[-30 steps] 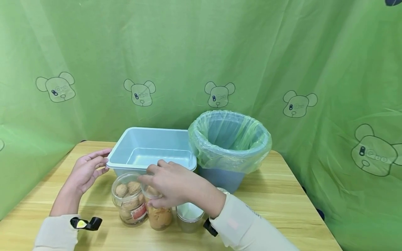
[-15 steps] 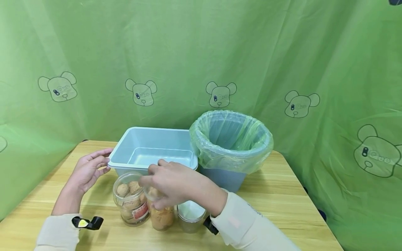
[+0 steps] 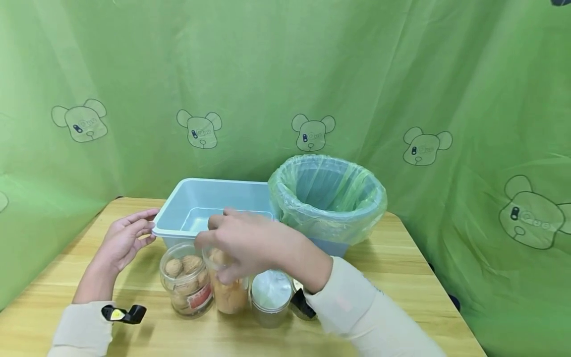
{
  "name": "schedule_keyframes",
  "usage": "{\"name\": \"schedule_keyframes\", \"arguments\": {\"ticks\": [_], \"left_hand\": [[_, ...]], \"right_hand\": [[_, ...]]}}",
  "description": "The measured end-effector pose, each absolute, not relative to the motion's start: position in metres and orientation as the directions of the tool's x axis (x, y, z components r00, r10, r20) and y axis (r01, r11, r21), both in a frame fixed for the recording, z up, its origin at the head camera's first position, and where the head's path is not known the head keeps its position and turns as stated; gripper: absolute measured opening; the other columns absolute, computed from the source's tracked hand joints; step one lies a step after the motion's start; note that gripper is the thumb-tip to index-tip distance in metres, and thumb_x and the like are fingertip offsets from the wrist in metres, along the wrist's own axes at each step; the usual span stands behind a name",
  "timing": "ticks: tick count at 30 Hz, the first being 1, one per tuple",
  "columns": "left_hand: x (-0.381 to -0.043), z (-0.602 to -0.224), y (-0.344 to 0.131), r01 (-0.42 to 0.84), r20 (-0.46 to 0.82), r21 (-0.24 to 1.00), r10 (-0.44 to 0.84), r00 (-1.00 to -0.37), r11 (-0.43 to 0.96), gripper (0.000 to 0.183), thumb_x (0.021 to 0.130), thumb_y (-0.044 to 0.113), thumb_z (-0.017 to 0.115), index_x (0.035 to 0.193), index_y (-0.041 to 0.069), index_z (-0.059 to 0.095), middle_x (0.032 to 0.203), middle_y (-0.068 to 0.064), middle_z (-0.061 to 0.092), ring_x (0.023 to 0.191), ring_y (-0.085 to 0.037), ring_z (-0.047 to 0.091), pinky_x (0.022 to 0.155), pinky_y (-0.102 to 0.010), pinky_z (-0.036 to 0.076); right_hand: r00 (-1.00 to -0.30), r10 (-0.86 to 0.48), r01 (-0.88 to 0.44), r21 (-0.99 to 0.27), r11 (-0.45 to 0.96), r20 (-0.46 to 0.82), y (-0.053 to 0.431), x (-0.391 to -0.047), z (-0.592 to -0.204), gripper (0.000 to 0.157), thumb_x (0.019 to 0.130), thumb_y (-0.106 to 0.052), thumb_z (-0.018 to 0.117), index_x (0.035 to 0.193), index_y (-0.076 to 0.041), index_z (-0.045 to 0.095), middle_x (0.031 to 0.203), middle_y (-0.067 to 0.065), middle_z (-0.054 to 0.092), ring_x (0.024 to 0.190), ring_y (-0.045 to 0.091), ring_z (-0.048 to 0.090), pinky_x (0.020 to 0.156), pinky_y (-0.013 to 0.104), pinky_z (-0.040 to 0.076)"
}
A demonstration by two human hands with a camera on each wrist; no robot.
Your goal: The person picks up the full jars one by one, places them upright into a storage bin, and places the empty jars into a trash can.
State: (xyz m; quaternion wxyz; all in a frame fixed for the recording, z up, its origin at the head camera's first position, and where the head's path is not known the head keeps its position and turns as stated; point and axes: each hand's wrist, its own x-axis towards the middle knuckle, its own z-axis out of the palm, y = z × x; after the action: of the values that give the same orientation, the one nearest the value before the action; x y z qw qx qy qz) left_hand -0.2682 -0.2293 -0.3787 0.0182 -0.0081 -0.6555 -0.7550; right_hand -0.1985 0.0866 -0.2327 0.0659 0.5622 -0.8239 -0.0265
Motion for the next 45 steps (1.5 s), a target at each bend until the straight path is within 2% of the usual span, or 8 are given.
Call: {"name": "schedule_keyframes", "arguments": {"ticks": [10,17,22,30,36,39,42,45], "left_hand": [[-0.267,-0.378,-0.231,0.037,0.036,0.99,-0.006,-0.999,-0.138,0.047,0.092,0.003,0.051,0.137,-0.008,0.041,0.118,-0.012,0.053,0.089,-0.013,0.056,0.077,-0.024,0.053],[-0.266,-0.378,-0.233,0.039,0.039,0.988,-0.007,-0.999,-0.151,0.046,0.092,0.002,0.051,0.136,-0.009,0.041,0.113,-0.008,0.055,0.087,-0.013,0.057,0.076,-0.024,0.053],[-0.265,-0.378,-0.232,0.039,0.038,0.988,-0.008,-0.999,-0.149,0.046,0.092,0.002,0.052,0.136,-0.009,0.041,0.114,-0.011,0.055,0.087,-0.013,0.058,0.076,-0.024,0.053],[-0.266,-0.38,-0.232,0.037,0.035,0.991,-0.013,-0.999,-0.132,0.047,0.092,0.003,0.052,0.136,-0.009,0.041,0.112,-0.009,0.055,0.087,-0.012,0.058,0.076,-0.024,0.053],[-0.267,-0.381,-0.232,0.045,0.044,0.989,-0.012,-0.999,-0.14,0.046,0.092,0.002,0.051,0.136,-0.009,0.041,0.112,-0.01,0.055,0.087,-0.012,0.058,0.075,-0.024,0.053],[-0.268,-0.381,-0.231,0.05,0.049,0.988,-0.009,-0.999,-0.143,0.046,0.092,0.002,0.052,0.136,-0.009,0.042,0.112,-0.009,0.056,0.085,-0.012,0.058,0.075,-0.024,0.053],[-0.268,-0.381,-0.231,0.056,0.055,0.988,-0.006,-0.998,-0.142,0.046,0.092,0.001,0.051,0.136,-0.01,0.042,0.111,-0.008,0.058,0.085,-0.012,0.058,0.075,-0.024,0.053],[-0.267,-0.381,-0.231,0.059,0.058,0.988,-0.007,-0.998,-0.141,0.046,0.092,0.001,0.051,0.135,-0.01,0.042,0.11,-0.007,0.059,0.085,-0.012,0.058,0.075,-0.024,0.053]], "right_hand": [[-0.345,-0.93,-0.931,0.077,0.356,0.126,0.089,-0.195,-0.179,0.052,0.076,-0.034,0.071,0.125,-0.022,0.059,0.117,-0.005,0.056,0.1,0.01,0.048,0.082,0.026,0.044],[-0.373,-0.916,-0.922,0.054,0.384,0.146,0.085,-0.198,-0.145,0.051,0.077,-0.031,0.071,0.126,-0.021,0.058,0.119,-0.005,0.055,0.102,0.01,0.048,0.085,0.028,0.044],[-0.39,-0.907,-0.914,0.055,0.403,0.157,0.081,-0.211,-0.132,0.05,0.078,-0.031,0.072,0.125,-0.02,0.059,0.119,-0.005,0.055,0.097,0.011,0.049,0.086,0.029,0.043],[-0.422,-0.886,-0.895,0.065,0.44,0.191,0.072,-0.238,-0.127,0.049,0.079,-0.033,0.071,0.124,-0.02,0.059,0.116,-0.004,0.057,0.101,0.012,0.05,0.087,0.032,0.044],[-0.46,-0.869,-0.876,0.066,0.478,0.182,0.069,-0.258,-0.13,0.051,0.081,-0.036,0.07,0.128,-0.021,0.057,0.119,-0.003,0.057,0.101,0.013,0.052,0.093,0.034,0.043],[-0.489,-0.854,-0.862,0.052,0.504,0.177,0.069,-0.269,-0.133,0.051,0.083,-0.036,0.069,0.13,-0.021,0.056,0.123,-0.002,0.056,0.096,0.012,0.053,0.092,0.034,0.043],[-0.507,-0.84,-0.853,0.031,0.522,0.191,0.069,-0.281,-0.141,0.05,0.083,-0.034,0.068,0.13,-0.02,0.057,0.12,0.001,0.057,0.086,0.011,0.054,0.086,0.032,0.046],[-0.52,-0.829,-0.842,0.034,0.538,0.207,0.069,-0.294,-0.152,0.05,0.084,-0.035,0.068,0.13,-0.019,0.057,0.116,0.003,0.057,0.083,0.013,0.054,0.083,0.033,0.047]]}}
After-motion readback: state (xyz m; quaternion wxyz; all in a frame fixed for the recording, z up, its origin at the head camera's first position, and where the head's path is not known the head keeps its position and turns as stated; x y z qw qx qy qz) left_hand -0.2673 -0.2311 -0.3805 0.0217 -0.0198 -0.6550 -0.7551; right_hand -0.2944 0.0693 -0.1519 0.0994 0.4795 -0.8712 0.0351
